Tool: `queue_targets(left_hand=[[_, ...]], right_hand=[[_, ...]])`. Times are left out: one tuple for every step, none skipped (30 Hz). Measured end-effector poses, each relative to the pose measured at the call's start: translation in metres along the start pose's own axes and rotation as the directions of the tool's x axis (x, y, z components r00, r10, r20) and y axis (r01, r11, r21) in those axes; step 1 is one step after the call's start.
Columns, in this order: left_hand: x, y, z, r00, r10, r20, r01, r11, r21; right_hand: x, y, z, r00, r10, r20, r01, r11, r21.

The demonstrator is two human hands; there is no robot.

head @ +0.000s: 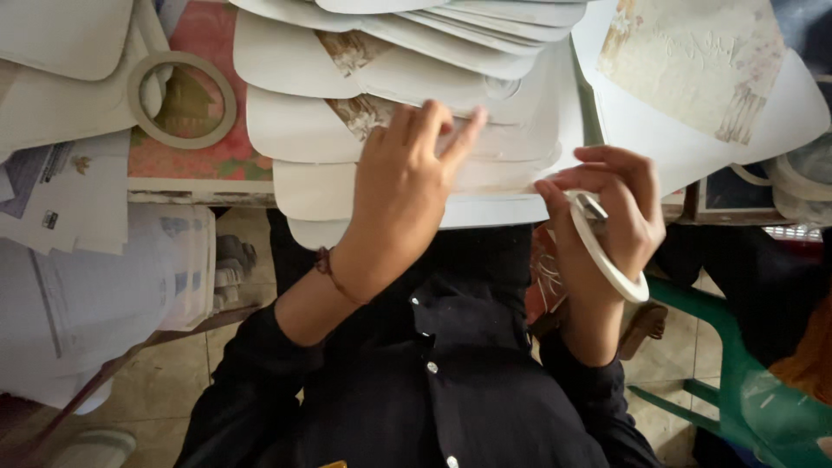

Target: The person applies strips of clear adhesive tape to the edges of white paper sheets. They smooth the tape down with their fingers and then stack the finished sheets on the table.

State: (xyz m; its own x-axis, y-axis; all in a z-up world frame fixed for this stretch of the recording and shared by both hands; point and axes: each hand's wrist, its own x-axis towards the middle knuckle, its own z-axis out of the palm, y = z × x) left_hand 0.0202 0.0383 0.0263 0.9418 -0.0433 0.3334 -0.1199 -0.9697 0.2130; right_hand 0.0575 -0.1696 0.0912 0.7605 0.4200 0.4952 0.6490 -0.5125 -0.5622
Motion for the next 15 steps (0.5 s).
queue_targets(left_hand=[[0.001,-0.001,0.000,0.997,-0.040,-0.064,0.047,0.994,0.100],[0.001,0.000,0.001,0.989,-0.072,-0.131,0.096,0.976,0.194],[0.002,-0.003,0.001,0.989,-0.070,-0.129,0.095,0.977,0.192],[0.003,-0.006,0.002,0.975,-0.020,-0.221,0.064,0.979,0.194],[0.004,-0.010,0.002,0.950,0.031,-0.311,0.034,0.979,0.200],[0.006,-0.015,0.013,0.949,0.029,-0.313,0.036,0.979,0.202],[0.008,-0.021,0.025,0.951,-0.009,-0.308,0.059,0.986,0.154],[0.010,-0.027,0.036,0.952,-0.048,-0.301,0.084,0.991,0.107],[0.005,-0.027,0.041,0.952,-0.051,-0.302,0.088,0.990,0.109],[0.003,-0.029,0.047,0.966,-0.075,-0.247,0.113,0.983,0.145],[0.002,-0.031,0.053,0.976,-0.102,-0.191,0.137,0.974,0.181],[0.000,-0.026,0.047,0.976,-0.103,-0.191,0.138,0.974,0.182],[-0.002,-0.022,0.040,0.983,-0.074,-0.167,0.099,0.984,0.146],[-0.006,-0.014,0.035,0.989,-0.044,-0.140,0.059,0.993,0.102],[-0.011,-0.003,0.020,0.990,-0.044,-0.135,0.058,0.994,0.097]], right_hand=[[0.002,-0.003,0.001,0.999,-0.022,-0.039,0.023,0.999,0.029],[0.002,-0.005,0.002,0.996,-0.040,-0.079,0.044,0.998,0.053],[0.001,-0.001,0.006,0.996,-0.038,-0.079,0.042,0.998,0.052],[0.002,0.004,0.011,0.989,-0.084,-0.120,0.088,0.996,0.026],[0.002,0.008,0.015,0.978,-0.132,-0.158,0.134,0.991,-0.003],[0.004,0.014,0.019,0.978,-0.135,-0.158,0.136,0.991,-0.001],[0.005,0.019,0.022,0.998,-0.053,-0.020,0.054,0.998,0.024],[0.006,0.024,0.026,0.992,0.027,0.120,-0.032,0.999,0.037],[0.002,0.026,0.024,0.992,0.024,0.122,-0.029,0.999,0.040],[0.002,0.029,0.024,0.986,0.018,0.163,-0.018,1.000,0.004],[0.002,0.033,0.024,0.979,0.013,0.203,-0.006,0.999,-0.032],[0.004,0.032,0.023,0.979,0.012,0.204,-0.006,1.000,-0.030],[0.005,0.031,0.023,0.980,0.010,0.201,-0.006,1.000,-0.021],[0.004,0.029,0.022,0.980,0.015,0.200,-0.012,1.000,-0.016],[0.000,0.033,0.023,0.979,0.021,0.203,-0.018,1.000,-0.019]])
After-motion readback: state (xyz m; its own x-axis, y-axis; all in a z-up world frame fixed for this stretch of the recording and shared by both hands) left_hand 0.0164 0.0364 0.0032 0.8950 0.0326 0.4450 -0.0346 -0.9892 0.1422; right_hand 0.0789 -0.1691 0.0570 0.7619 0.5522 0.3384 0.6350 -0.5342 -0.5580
